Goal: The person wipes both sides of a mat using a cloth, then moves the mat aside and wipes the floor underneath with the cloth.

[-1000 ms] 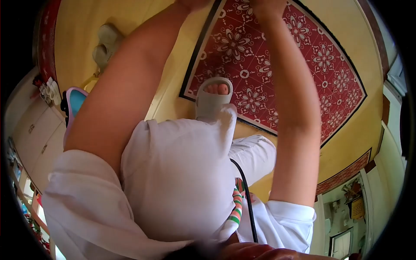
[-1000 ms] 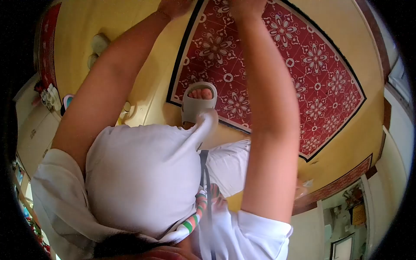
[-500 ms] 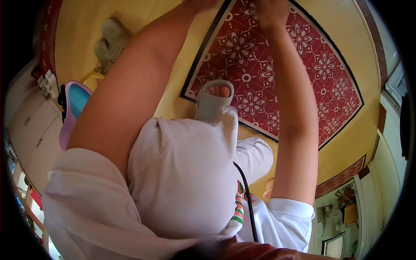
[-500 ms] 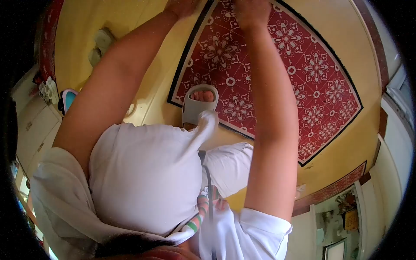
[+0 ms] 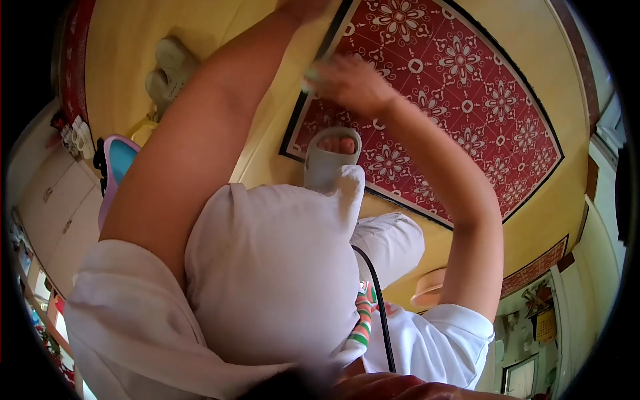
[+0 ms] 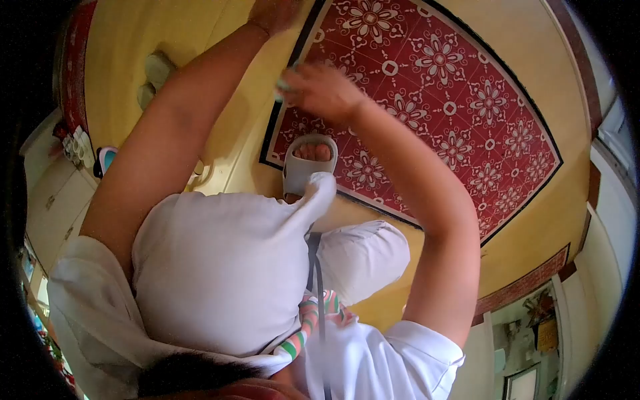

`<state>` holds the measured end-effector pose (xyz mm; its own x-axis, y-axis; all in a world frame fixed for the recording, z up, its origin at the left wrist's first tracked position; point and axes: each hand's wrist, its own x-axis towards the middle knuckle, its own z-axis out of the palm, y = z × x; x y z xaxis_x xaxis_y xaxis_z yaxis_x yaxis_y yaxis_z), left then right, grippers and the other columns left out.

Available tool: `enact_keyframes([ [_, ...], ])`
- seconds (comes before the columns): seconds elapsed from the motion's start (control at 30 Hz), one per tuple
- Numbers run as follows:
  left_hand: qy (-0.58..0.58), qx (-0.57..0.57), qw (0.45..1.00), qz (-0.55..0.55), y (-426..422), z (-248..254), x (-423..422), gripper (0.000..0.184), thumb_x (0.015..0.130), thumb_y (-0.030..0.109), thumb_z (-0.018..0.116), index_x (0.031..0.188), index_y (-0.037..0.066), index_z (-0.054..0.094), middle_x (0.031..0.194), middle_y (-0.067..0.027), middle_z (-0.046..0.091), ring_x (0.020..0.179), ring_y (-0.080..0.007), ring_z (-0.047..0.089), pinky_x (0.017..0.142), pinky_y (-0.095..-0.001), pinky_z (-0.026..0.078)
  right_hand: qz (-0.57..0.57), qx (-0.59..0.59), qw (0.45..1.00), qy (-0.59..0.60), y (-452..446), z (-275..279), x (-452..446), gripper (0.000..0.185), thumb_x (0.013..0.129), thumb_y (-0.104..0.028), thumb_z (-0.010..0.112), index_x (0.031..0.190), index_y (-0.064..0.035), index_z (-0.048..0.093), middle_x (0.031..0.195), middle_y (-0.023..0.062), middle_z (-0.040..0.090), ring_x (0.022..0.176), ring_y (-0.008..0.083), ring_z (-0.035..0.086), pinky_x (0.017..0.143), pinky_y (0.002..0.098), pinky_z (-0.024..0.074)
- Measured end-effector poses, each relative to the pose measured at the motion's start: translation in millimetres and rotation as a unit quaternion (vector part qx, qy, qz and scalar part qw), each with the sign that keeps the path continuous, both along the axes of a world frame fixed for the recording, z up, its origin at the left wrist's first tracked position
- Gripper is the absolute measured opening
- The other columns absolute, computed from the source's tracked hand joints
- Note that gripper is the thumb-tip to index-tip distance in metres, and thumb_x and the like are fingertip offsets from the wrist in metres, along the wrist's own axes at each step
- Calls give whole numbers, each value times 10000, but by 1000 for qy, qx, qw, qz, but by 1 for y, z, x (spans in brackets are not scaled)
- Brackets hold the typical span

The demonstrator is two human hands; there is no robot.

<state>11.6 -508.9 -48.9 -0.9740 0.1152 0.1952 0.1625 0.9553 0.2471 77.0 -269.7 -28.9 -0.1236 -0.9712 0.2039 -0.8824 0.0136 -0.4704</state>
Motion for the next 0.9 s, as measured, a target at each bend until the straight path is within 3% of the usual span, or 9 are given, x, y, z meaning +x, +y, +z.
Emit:
enact_keyframes([
  [0.13, 3, 11, 1000, -7, -1, 1, 8, 600, 852, 35, 514, 1449, 86, 487, 1574, -122, 401, 1486, -295, 309, 1213, -502, 179, -316, 107, 940, 67, -25, -3, -80, 337, 902, -243, 634, 1234, -192, 660, 1205, 66, 673, 1048, 308, 667, 797, 451, 577],
  [0.17, -4, -2, 1000, -1, -1, 1, 7, 601, 851, 29, 510, 1449, 83, 485, 1576, -124, 401, 1485, -298, 313, 1213, -502, 181, -368, -142, 918, 36, -31, 5, -108, 209, 933, -128, 570, 1099, -68, 681, 1078, 180, 632, 960, 364, 633, 803, 457, 537],
  [0.2, 3, 1, 1000, -2, -2, -2, 6, 597, 854, 25, 506, 1448, 81, 487, 1572, -126, 405, 1484, -300, 315, 1214, -502, 181, -460, -64, 882, 80, -36, 13, -122, 213, 934, -136, 569, 1099, -64, 682, 1059, 172, 642, 959, 369, 645, 805, 441, 542],
  [0.43, 47, 29, 998, -6, -4, -11, 3, 557, 870, 34, 481, 1423, 85, 519, 1540, -133, 443, 1473, -307, 332, 1213, -504, 184, -377, -38, 911, -162, -30, 35, -61, 235, 943, -228, 572, 1131, -233, 713, 1023, 70, 703, 932, 275, 685, 748, 461, 574],
  [0.5, 49, 32, 998, -19, -5, -14, 5, 546, 874, 49, 479, 1417, 90, 527, 1532, -133, 453, 1470, -308, 338, 1211, -503, 191, -104, -201, 973, 54, -13, -10, -24, 261, 935, -198, 631, 1194, -171, 626, 1122, 89, 655, 1018, 305, 657, 791, 413, 568],
  [0.7, 20, 16, 1000, -5, -3, -5, 7, 511, 891, 66, 499, 1399, 96, 548, 1528, -132, 460, 1464, -305, 351, 1203, -496, 220, -188, 10, 974, 128, -36, 17, -38, 208, 913, -187, 626, 1108, -185, 697, 1146, 76, 639, 1033, 247, 662, 775, 359, 575],
  [0.73, 24, 19, 1000, 4, 0, 1, 8, 504, 894, 61, 501, 1394, 95, 553, 1525, -132, 465, 1462, -304, 356, 1202, -495, 226, -232, -37, 965, 116, -44, 4, -64, 278, 949, -149, 518, 1172, -78, 668, 1159, 152, 640, 1061, 363, 617, 863, 444, 532],
  [0.77, 27, 22, 999, 14, 2, 4, 9, 497, 898, 56, 503, 1390, 95, 558, 1521, -132, 471, 1461, -303, 360, 1201, -494, 231, -277, -46, 958, -64, -43, 3, -86, 300, 945, -120, 497, 1183, -92, 678, 1178, 136, 637, 1079, 358, 613, 880, 440, 531],
  [0.9, 42, 31, 998, 29, -7, -13, -1, 498, 893, 8, 506, 1381, 86, 566, 1500, -145, 495, 1456, -304, 374, 1203, -495, 240, -440, 22, 892, 103, -43, 4, -163, 261, 920, -164, 555, 1137, -89, 679, 1155, 133, 637, 1039, 350, 627, 855, 430, 547],
])
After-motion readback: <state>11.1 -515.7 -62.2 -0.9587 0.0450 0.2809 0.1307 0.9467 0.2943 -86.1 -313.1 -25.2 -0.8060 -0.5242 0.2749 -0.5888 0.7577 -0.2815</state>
